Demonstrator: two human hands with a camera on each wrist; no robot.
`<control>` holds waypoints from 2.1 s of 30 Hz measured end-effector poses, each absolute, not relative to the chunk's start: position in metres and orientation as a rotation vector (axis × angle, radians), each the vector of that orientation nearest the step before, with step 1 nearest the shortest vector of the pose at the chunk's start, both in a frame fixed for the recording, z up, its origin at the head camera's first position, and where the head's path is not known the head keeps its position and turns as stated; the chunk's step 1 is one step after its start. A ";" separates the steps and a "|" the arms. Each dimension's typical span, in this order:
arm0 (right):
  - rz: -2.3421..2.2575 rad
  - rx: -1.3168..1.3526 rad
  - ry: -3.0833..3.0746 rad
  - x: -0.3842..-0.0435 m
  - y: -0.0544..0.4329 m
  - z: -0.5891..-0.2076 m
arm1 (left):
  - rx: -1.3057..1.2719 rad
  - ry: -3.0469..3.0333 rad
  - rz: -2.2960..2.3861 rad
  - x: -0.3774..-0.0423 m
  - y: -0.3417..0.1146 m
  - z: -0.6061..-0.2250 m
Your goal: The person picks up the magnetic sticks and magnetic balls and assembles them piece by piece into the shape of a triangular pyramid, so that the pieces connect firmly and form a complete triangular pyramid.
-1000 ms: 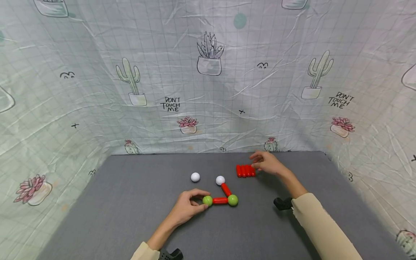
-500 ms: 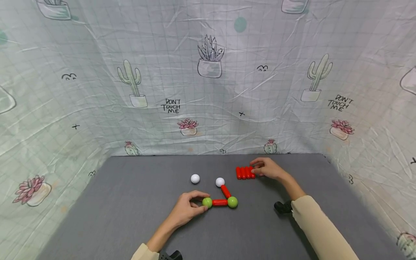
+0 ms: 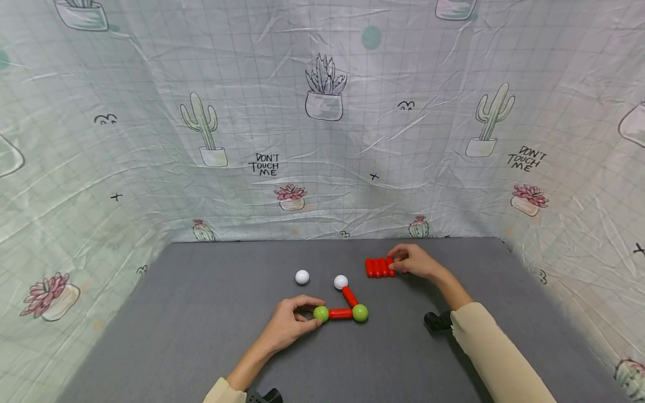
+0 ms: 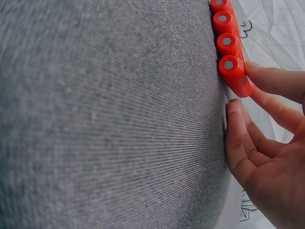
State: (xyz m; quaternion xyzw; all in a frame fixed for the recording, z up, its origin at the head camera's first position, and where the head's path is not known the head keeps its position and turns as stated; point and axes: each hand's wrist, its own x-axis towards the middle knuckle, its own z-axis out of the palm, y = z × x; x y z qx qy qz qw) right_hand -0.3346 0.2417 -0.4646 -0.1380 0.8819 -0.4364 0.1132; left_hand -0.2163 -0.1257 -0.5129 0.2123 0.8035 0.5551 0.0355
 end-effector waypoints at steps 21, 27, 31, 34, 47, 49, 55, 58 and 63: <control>-1.408 -0.308 2.500 -0.329 0.240 -0.459 | 0.656 2.471 1.722 -0.216 -0.126 -0.514; -1.430 -0.303 2.495 -0.328 0.242 -0.457 | 0.643 2.468 1.713 -0.216 -0.126 -0.513; -1.468 -0.305 2.490 -0.328 0.243 -0.454 | 0.623 2.465 1.706 -0.215 -0.126 -0.513; -1.493 -0.316 2.492 -0.326 0.242 -0.452 | 0.624 2.464 1.707 -0.215 -0.126 -0.513; -1.533 -0.460 2.461 -0.312 0.222 -0.444 | 0.649 2.457 1.717 -0.216 -0.128 -0.516; -1.550 -0.470 2.431 -0.309 0.217 -0.443 | 0.642 2.460 1.713 -0.216 -0.128 -0.516; -1.576 -0.516 2.364 -0.304 0.201 -0.442 | 0.659 2.471 1.724 -0.216 -0.128 -0.517; -1.588 -0.549 2.343 -0.301 0.193 -0.441 | 0.690 2.471 1.738 -0.217 -0.128 -0.517; -1.598 -0.582 2.323 -0.297 0.181 -0.442 | 0.661 2.459 1.730 -0.217 -0.127 -0.516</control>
